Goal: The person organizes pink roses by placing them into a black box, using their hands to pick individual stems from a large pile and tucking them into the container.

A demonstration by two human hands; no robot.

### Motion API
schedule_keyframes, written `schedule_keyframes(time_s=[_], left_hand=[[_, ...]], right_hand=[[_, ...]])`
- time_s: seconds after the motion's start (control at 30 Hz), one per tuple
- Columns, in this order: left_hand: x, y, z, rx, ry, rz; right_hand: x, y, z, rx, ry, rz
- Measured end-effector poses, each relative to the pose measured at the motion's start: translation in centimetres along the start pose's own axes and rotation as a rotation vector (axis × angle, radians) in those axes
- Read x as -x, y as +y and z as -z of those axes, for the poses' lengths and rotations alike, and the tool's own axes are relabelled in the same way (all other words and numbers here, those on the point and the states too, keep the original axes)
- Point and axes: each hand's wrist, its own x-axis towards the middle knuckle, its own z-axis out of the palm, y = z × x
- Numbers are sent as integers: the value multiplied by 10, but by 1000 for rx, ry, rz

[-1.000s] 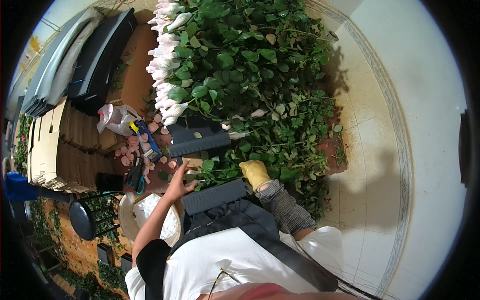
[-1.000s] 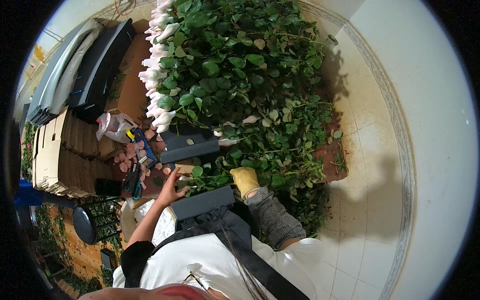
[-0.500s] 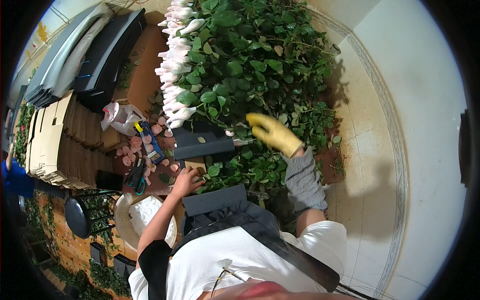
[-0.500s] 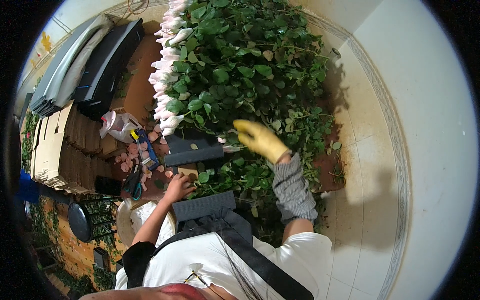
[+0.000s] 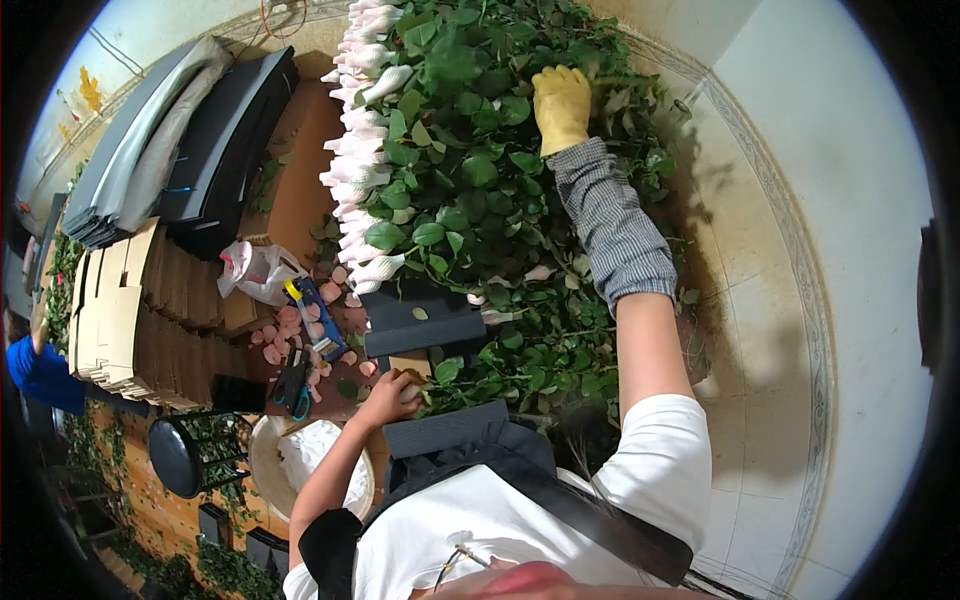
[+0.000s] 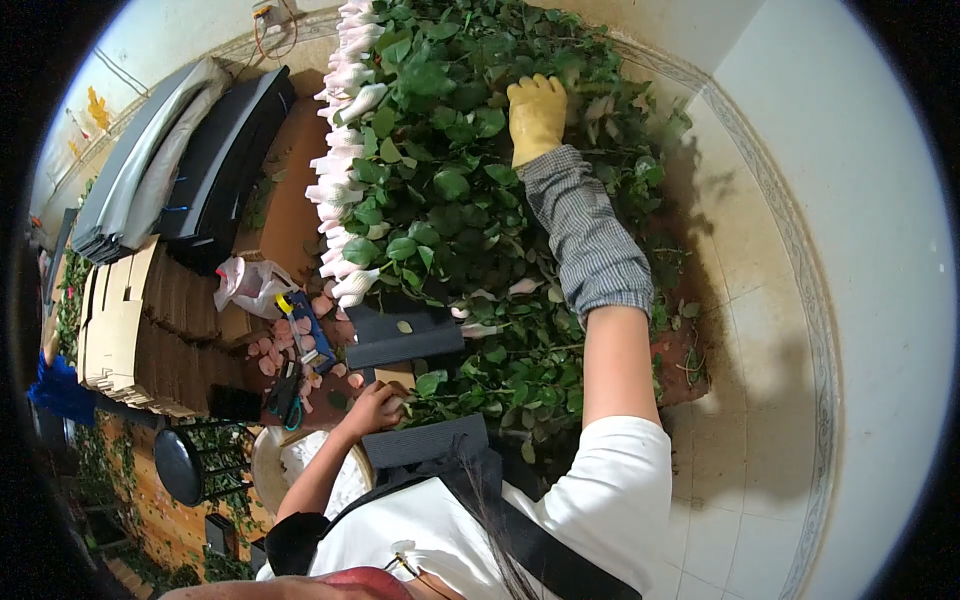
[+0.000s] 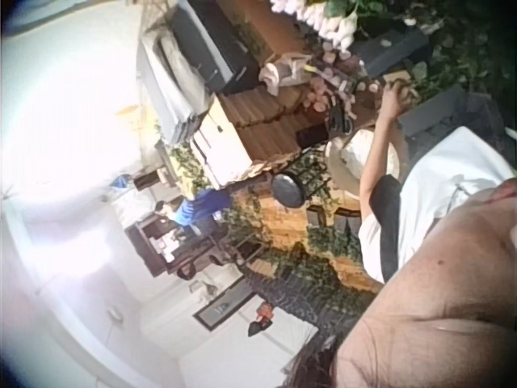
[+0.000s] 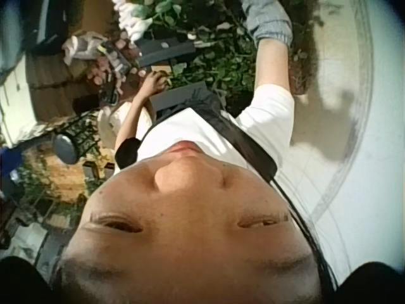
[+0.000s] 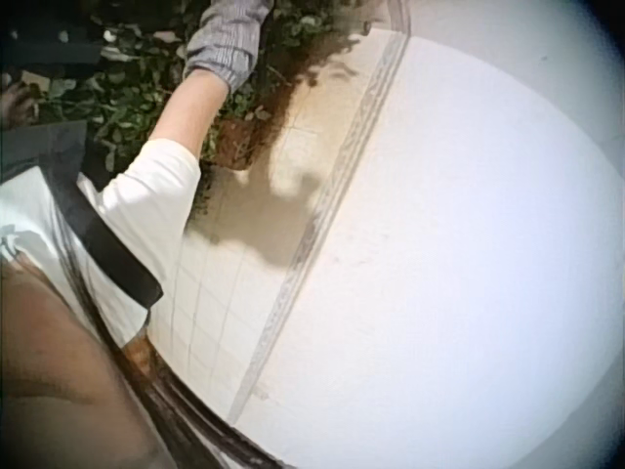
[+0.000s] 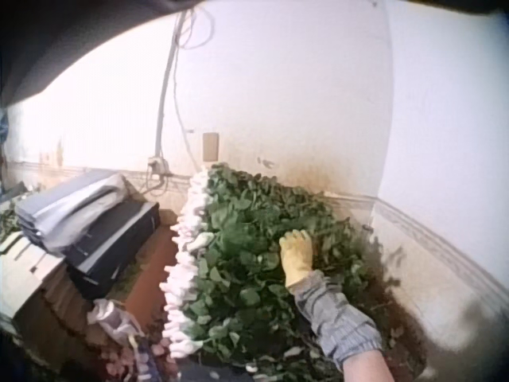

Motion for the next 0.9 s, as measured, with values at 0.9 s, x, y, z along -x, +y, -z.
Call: schedule_keyframes(time_s=[0.9], left_hand=[[7, 4, -13, -16, 114, 34]], right_hand=[[272, 96, 209, -86, 54, -451]])
